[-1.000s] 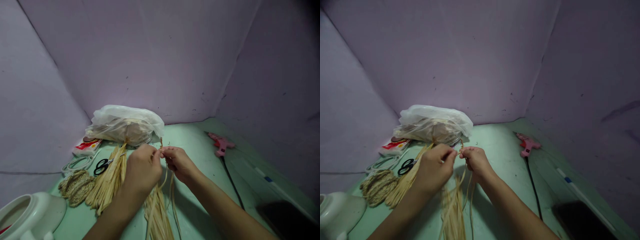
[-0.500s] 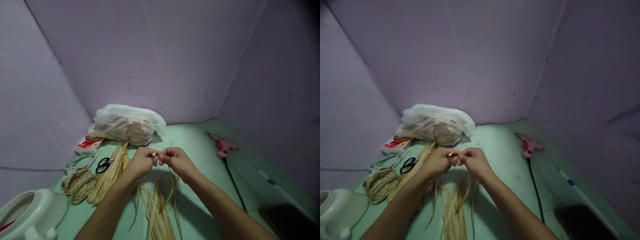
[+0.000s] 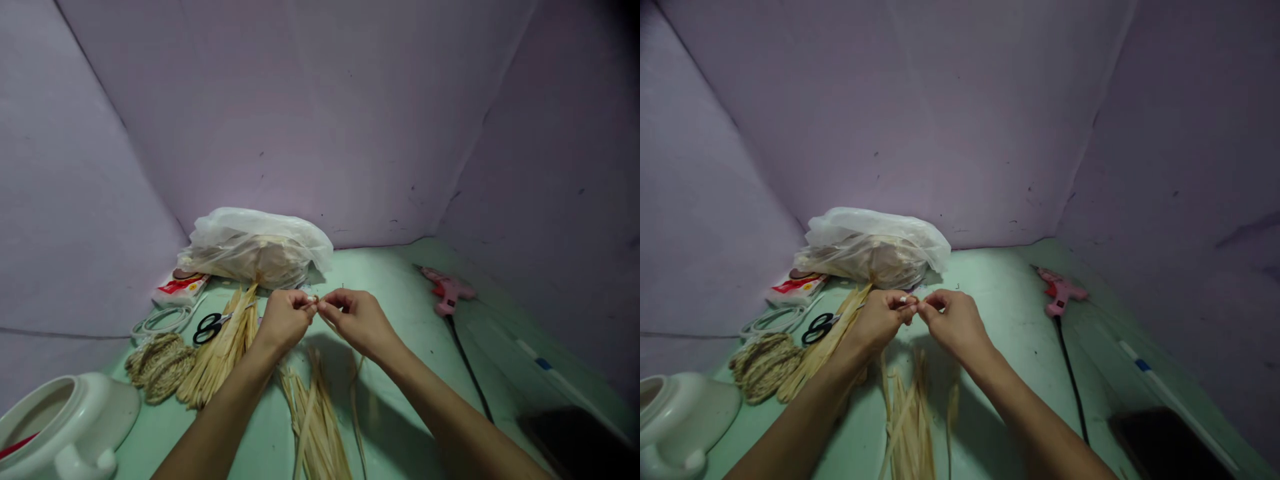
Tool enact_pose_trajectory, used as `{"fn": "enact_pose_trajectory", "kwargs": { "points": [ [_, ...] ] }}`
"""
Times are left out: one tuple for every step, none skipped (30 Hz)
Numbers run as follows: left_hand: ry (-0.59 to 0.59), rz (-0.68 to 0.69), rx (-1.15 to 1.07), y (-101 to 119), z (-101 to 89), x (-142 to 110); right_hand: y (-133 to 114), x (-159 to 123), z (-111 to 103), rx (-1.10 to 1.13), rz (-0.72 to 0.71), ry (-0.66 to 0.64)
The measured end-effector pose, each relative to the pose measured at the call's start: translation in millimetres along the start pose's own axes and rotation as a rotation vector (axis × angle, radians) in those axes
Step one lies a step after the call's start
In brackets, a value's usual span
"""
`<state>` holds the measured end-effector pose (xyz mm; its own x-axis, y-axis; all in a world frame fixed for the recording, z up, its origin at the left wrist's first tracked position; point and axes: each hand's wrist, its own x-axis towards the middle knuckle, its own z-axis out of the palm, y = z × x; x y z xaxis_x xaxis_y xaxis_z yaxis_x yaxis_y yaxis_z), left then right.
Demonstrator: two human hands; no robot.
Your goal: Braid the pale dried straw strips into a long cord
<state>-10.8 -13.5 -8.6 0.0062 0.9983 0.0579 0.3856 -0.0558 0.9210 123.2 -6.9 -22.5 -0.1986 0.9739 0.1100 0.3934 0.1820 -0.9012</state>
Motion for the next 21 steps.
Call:
{"fn": "enact_pose_trajectory", "kwargs": {
  "points": [
    [0.024,-0.014,-0.002,0,1.5,0,-1,0,-3,-0.073,-0.004,0.016],
    [0.052,-0.030,-0.003,-1,3.2,1,-3,-1,-5,-0.131,-0.002,0.026],
    [0.076,-0.045,-0.003,-1,4.9,1,-5,-2,-7,-0.172,0.000,0.027],
    [0.099,-0.058,-0.007,-2,6.5,1,-7,-3,-8,-0.202,-0.001,0.028],
    [0.118,-0.069,-0.015,-2,8.1,0,-10,-4,-9,-0.230,-0.006,0.029],
    [0.134,-0.074,-0.027,-3,9.4,0,-13,-6,-9,-0.265,-0.015,0.034],
    [0.150,-0.074,-0.037,-3,10.6,0,-16,-9,-9,-0.310,-0.030,0.045],
    [0.162,-0.072,-0.045,-3,11.6,-1,-19,-12,-9,-0.367,-0.050,0.063],
    [0.175,-0.070,-0.052,-3,12.3,-1,-22,-15,-7,-0.435,-0.076,0.084],
    [0.193,-0.068,-0.059,-2,12.8,-1,-25,-19,-6,-0.508,-0.108,0.103],
    [0.216,-0.067,-0.066,-2,13.1,-2,-28,-22,-4,-0.582,-0.143,0.118],
    [0.241,-0.072,-0.073,-1,13.1,-2,-30,-26,-1,-0.652,-0.177,0.127],
    [0.261,-0.083,-0.085,0,13.1,-2,-31,-29,2,-0.712,-0.205,0.129],
    [0.278,-0.097,-0.102,0,13.0,-2,-32,-31,5,-0.760,-0.229,0.123],
    [0.288,-0.112,-0.123,0,12.9,-1,-32,-33,8,-0.794,-0.247,0.113],
    [0.289,-0.123,-0.147,0,12.9,-1,-31,-34,11,-0.820,-0.261,0.101],
    [0.286,-0.132,-0.173,-1,13.0,0,-31,-35,14,-0.840,-0.271,0.087],
    [0.284,-0.136,-0.198,-2,13.2,0,-30,-35,17,-0.858,-0.280,0.069],
    [0.285,-0.138,-0.223,-3,13.5,1,-30,-35,18,-0.873,-0.289,0.047],
    [0.283,-0.142,-0.243,-4,13.6,2,-30,-35,19,-0.883,-0.298,0.023],
    [0.281,-0.151,-0.256,-5,13.7,3,-30,-35,19,-0.884,-0.311,-0.007]
  ]
}}
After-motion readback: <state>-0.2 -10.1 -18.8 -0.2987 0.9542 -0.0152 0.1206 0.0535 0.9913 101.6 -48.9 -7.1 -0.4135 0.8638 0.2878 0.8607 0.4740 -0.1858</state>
